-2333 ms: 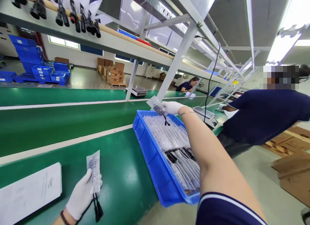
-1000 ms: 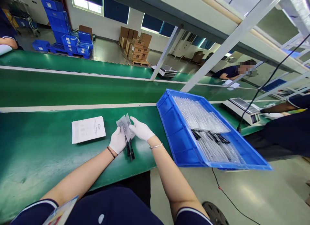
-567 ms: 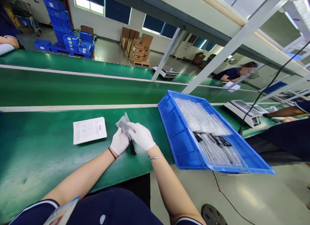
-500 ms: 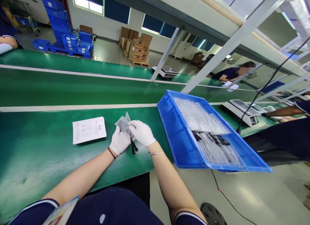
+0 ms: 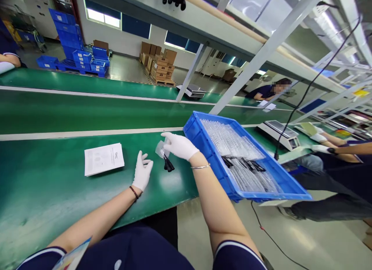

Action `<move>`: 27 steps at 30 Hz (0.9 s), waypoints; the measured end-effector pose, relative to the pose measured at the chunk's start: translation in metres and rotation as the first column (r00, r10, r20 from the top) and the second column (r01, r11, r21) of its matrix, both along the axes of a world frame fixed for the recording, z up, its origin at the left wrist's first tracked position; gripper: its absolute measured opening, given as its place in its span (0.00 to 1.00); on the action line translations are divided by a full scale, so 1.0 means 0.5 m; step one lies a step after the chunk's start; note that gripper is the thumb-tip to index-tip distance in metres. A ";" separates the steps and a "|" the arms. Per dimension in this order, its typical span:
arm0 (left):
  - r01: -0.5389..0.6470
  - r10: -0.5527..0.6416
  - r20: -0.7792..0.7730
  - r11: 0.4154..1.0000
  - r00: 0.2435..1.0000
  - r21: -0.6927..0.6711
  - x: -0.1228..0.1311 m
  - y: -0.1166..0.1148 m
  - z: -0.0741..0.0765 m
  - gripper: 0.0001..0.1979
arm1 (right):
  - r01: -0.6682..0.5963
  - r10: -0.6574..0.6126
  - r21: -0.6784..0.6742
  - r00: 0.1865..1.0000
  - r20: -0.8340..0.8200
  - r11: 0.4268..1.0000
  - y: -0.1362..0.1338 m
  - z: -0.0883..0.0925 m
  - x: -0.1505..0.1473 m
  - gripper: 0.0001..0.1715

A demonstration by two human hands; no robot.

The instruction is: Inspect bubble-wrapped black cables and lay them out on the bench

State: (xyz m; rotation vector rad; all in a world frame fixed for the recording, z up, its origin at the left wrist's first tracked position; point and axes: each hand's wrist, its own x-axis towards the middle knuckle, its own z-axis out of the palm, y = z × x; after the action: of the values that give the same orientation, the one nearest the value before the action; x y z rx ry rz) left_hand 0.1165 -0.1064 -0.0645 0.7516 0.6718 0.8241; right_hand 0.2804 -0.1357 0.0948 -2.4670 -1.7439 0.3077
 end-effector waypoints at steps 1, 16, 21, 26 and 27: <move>-0.007 0.016 -0.054 0.987 0.998 0.164 -0.011 0.006 0.014 0.46 | -0.028 0.029 0.034 1.000 -0.011 0.999 -0.008 -0.009 -0.006 0.32; 0.853 0.140 -0.938 -0.474 0.317 0.218 0.001 0.195 0.094 0.31 | -0.147 0.112 0.195 0.977 0.181 0.970 -0.144 -0.096 -0.091 0.12; 0.814 0.447 -0.865 -0.575 0.229 -0.082 0.000 0.197 0.123 0.47 | 0.465 -0.537 0.271 0.758 0.370 0.843 -0.291 0.000 0.011 0.24; 0.921 0.494 -0.867 -0.367 0.073 -0.132 0.008 0.212 0.141 0.53 | 0.593 -0.596 0.174 0.652 0.468 0.786 -0.347 -0.056 0.065 0.20; 0.933 0.474 -0.879 -0.338 0.059 -0.120 0.010 0.218 0.143 0.53 | 0.590 -0.591 0.174 0.649 0.478 0.788 -0.351 -0.064 0.076 0.19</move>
State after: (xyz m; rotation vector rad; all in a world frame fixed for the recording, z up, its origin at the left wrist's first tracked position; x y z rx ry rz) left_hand 0.1213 0.0026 0.0068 3.0970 0.2247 -0.7315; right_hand 0.3182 -0.3113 0.0628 -3.1242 -0.8909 -0.4593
